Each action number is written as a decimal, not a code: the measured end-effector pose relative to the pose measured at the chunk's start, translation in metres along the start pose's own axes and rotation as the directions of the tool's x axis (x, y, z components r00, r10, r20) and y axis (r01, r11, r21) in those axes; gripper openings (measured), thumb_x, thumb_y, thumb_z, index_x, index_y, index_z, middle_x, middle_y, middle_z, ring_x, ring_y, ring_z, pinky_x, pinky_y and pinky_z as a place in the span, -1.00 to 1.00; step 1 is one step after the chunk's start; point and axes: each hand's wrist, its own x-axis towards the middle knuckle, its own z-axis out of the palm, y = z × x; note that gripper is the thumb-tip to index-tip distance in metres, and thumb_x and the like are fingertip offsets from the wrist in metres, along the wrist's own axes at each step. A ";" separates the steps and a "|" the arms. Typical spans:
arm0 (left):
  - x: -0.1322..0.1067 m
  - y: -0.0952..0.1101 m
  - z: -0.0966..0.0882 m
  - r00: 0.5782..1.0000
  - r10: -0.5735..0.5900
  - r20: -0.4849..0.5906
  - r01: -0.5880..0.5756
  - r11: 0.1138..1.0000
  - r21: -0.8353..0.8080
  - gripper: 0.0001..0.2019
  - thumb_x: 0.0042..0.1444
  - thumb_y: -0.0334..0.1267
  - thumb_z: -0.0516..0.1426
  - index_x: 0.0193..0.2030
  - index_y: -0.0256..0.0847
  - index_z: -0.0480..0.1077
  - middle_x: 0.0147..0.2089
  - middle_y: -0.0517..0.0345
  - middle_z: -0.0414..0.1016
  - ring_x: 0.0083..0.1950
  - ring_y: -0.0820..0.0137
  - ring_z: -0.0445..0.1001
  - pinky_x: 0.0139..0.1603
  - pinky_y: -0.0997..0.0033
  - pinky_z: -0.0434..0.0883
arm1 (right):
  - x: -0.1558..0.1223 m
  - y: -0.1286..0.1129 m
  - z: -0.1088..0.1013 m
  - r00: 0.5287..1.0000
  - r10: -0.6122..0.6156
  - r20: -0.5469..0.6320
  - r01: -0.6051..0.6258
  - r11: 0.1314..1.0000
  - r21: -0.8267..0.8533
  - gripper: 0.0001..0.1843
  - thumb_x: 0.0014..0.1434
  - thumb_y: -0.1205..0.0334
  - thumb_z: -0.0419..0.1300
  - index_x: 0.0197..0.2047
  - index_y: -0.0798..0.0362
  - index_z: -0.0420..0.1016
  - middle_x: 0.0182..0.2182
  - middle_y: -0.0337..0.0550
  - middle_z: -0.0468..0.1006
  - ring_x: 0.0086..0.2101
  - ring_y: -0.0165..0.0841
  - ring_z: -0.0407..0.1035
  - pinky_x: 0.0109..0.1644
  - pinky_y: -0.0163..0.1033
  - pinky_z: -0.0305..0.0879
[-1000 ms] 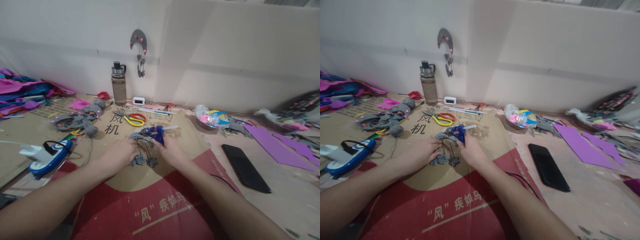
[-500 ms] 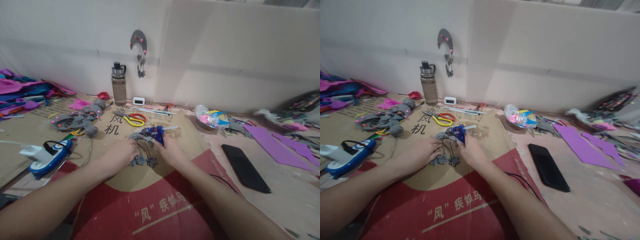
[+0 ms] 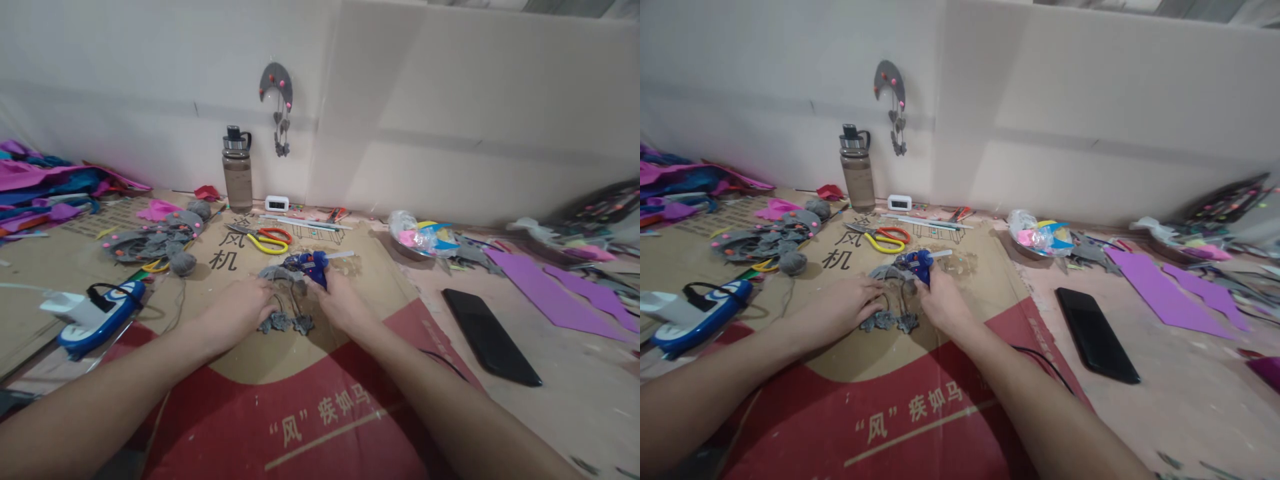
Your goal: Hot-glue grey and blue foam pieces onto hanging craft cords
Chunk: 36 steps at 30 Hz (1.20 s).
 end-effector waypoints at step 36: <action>0.000 0.002 -0.002 0.999 -0.034 0.008 0.034 0.999 -0.004 -0.73 0.18 -0.21 -0.01 -0.22 -0.27 0.47 -0.21 -0.06 0.51 -0.10 0.22 0.45 -0.03 0.24 0.33 | -0.005 -0.005 -0.001 0.998 0.003 0.063 0.001 0.998 -0.063 -0.66 0.18 0.18 0.04 0.02 0.09 0.26 -0.20 0.06 0.51 -0.21 -0.19 0.40 -0.14 -0.14 0.27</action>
